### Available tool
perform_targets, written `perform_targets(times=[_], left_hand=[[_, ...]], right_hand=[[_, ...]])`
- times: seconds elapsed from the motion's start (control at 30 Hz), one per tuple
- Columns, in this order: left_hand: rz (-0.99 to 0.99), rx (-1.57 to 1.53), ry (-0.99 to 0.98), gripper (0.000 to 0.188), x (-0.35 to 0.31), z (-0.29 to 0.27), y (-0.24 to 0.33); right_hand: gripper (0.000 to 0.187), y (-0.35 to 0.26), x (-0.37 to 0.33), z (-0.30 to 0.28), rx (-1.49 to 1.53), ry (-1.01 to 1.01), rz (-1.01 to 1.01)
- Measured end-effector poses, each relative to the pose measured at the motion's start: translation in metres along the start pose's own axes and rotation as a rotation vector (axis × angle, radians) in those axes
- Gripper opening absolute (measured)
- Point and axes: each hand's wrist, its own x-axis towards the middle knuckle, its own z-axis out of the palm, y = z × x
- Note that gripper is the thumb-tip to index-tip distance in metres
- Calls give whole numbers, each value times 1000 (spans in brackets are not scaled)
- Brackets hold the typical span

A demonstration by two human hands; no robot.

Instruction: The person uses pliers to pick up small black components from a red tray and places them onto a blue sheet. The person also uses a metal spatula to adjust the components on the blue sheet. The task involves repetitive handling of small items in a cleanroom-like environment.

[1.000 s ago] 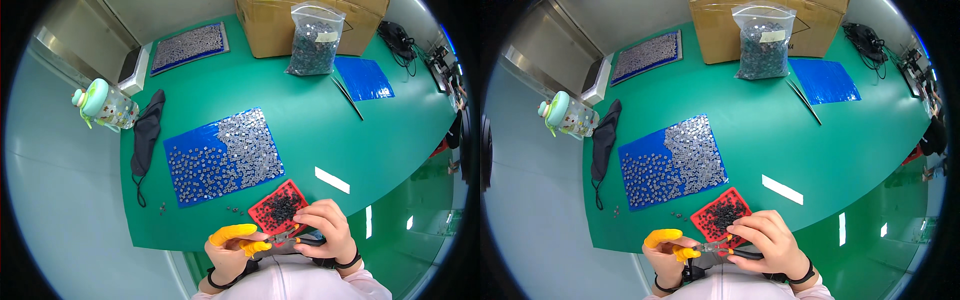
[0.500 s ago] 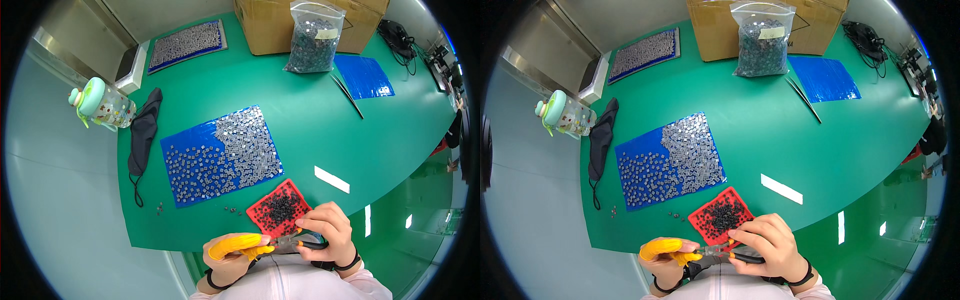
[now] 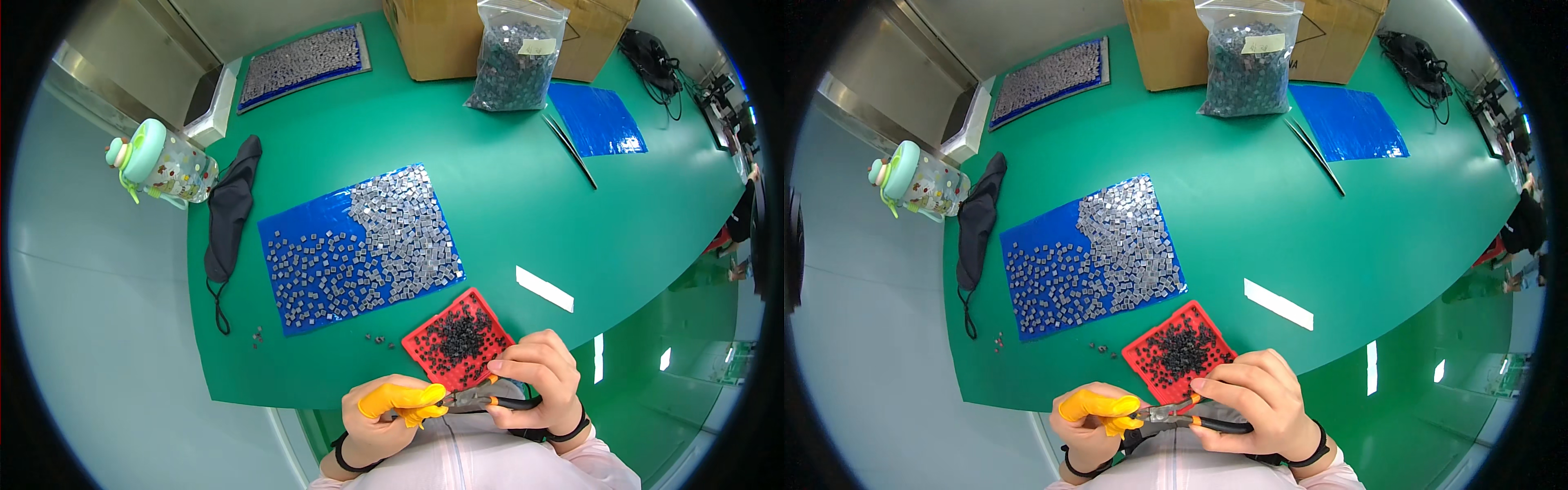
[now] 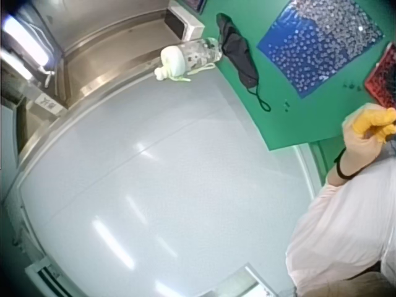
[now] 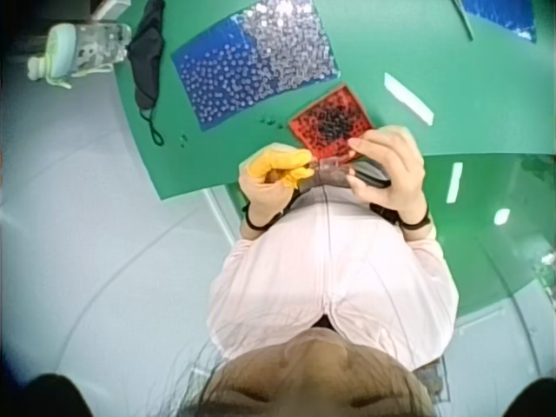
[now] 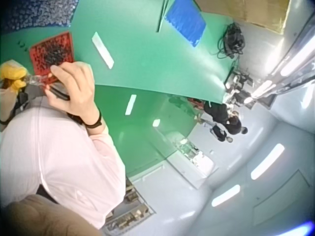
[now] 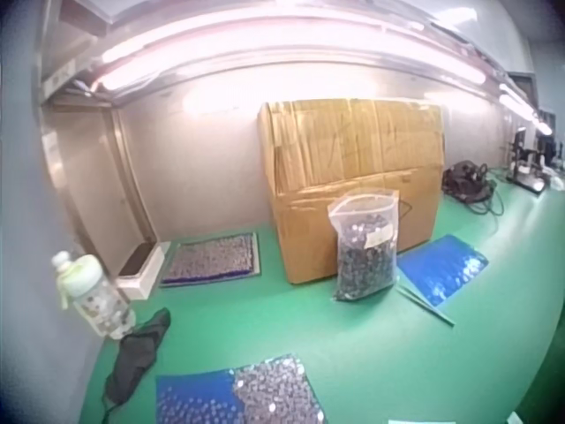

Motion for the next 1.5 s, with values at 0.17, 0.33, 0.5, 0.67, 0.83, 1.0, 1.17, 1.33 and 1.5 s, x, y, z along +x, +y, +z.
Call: perform_targets(times=[0.17, 0.33, 0.5, 0.67, 0.83, 1.0, 1.17, 1.33, 1.5], left_hand=[[50, 67, -35, 26, -2, 1, -7], [51, 43, -44, 28, -2, 3, -4], [117, 98, -22, 28, 1, 7, -7], [25, 48, 40, 27, -4, 6, -9], [29, 100, 42, 27, 0, 2, -1], [-9, 121, 20, 27, 1, 3, 4], [6, 75, 41, 25, 2, 6, 5], [-27, 36, 73, 24, 1, 6, 5], [-66, 106, 47, 27, 1, 5, 7]], right_hand=[[40, 0, -2, -2, -39, -6, -15], [39, -2, -1, -3, -32, -14, -18], [39, -1, -7, -4, 8, -32, 33], [42, -5, 0, -7, 3, -64, 98], [46, -5, 0, -7, 26, -67, 102], [47, -3, 1, -6, 65, -82, 104], [47, -4, -1, -7, 44, -73, 103], [46, -4, 1, -6, -7, -88, 62], [46, -2, 1, -7, -50, -92, 27]])
